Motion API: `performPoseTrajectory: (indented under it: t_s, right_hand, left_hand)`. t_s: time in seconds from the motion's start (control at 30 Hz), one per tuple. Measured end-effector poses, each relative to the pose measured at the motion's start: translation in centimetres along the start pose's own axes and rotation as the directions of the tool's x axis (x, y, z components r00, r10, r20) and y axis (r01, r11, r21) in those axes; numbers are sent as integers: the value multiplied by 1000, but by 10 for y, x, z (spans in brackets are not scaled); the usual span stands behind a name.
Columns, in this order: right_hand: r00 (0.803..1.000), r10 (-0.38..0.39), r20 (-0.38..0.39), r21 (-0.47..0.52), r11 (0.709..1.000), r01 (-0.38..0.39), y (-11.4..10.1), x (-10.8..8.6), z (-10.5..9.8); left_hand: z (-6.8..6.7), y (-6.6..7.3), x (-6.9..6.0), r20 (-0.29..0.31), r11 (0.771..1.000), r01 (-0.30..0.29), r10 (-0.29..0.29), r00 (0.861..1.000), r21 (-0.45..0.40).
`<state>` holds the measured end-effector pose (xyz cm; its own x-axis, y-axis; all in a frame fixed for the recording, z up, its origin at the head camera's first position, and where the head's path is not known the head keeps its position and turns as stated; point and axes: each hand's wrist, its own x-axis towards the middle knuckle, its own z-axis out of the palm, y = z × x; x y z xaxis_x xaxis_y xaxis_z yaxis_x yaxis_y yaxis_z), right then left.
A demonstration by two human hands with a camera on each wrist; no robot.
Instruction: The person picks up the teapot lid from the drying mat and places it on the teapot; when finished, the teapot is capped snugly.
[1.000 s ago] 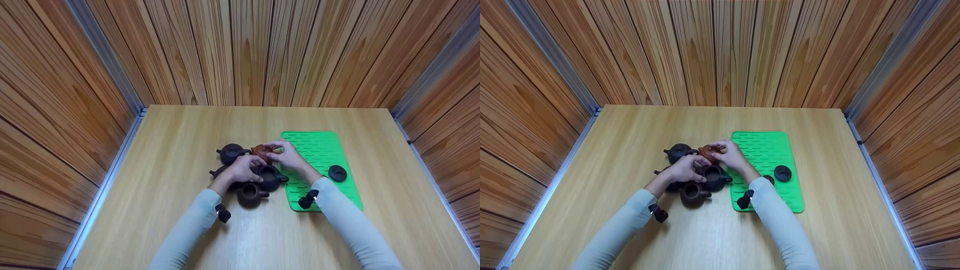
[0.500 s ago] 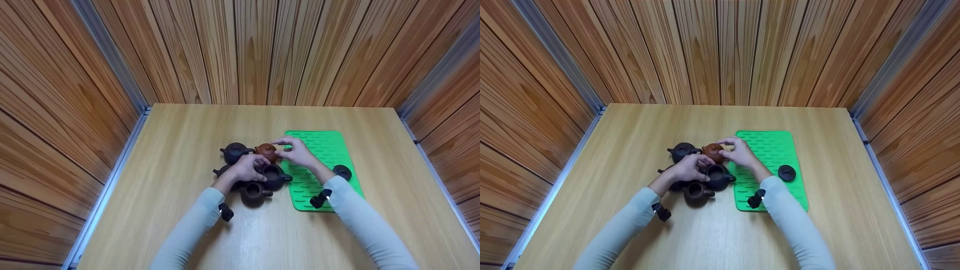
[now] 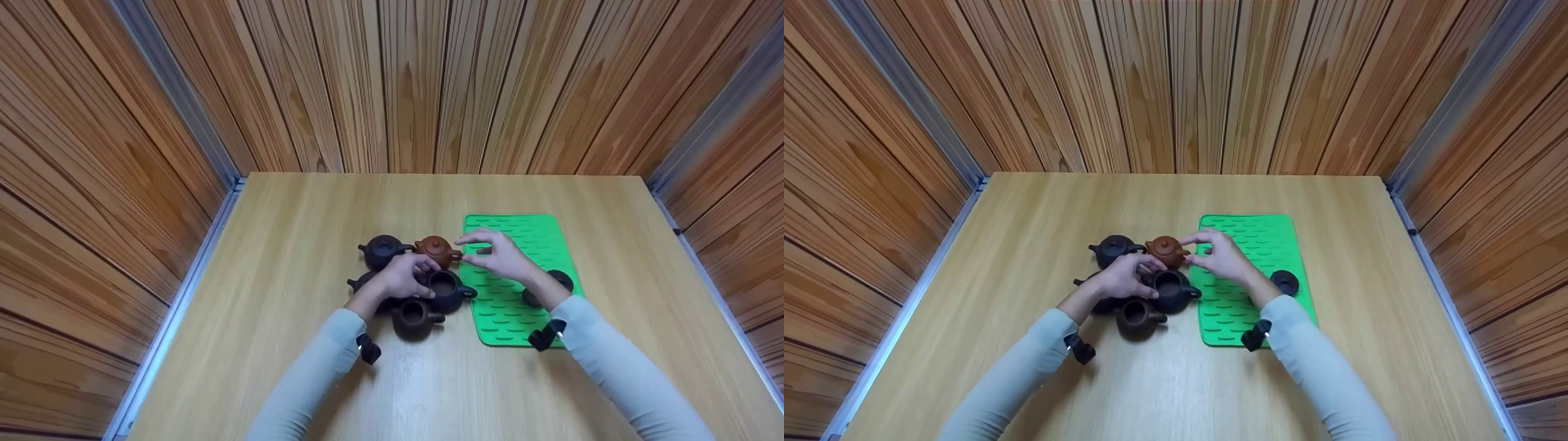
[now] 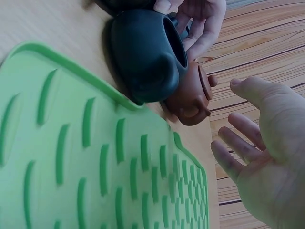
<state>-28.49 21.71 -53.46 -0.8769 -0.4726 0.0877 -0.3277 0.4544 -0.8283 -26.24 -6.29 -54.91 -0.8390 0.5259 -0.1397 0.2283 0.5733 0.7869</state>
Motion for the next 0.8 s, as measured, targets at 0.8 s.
performPoseTrajectory:
  t_s: [0.8]
  right_hand:
    - [998, 14, -55, -95, 995, -19, 22, -79, -52]
  left_hand:
    - [0, 5, -3, 1, 999, 28, -28, 1000, -17]
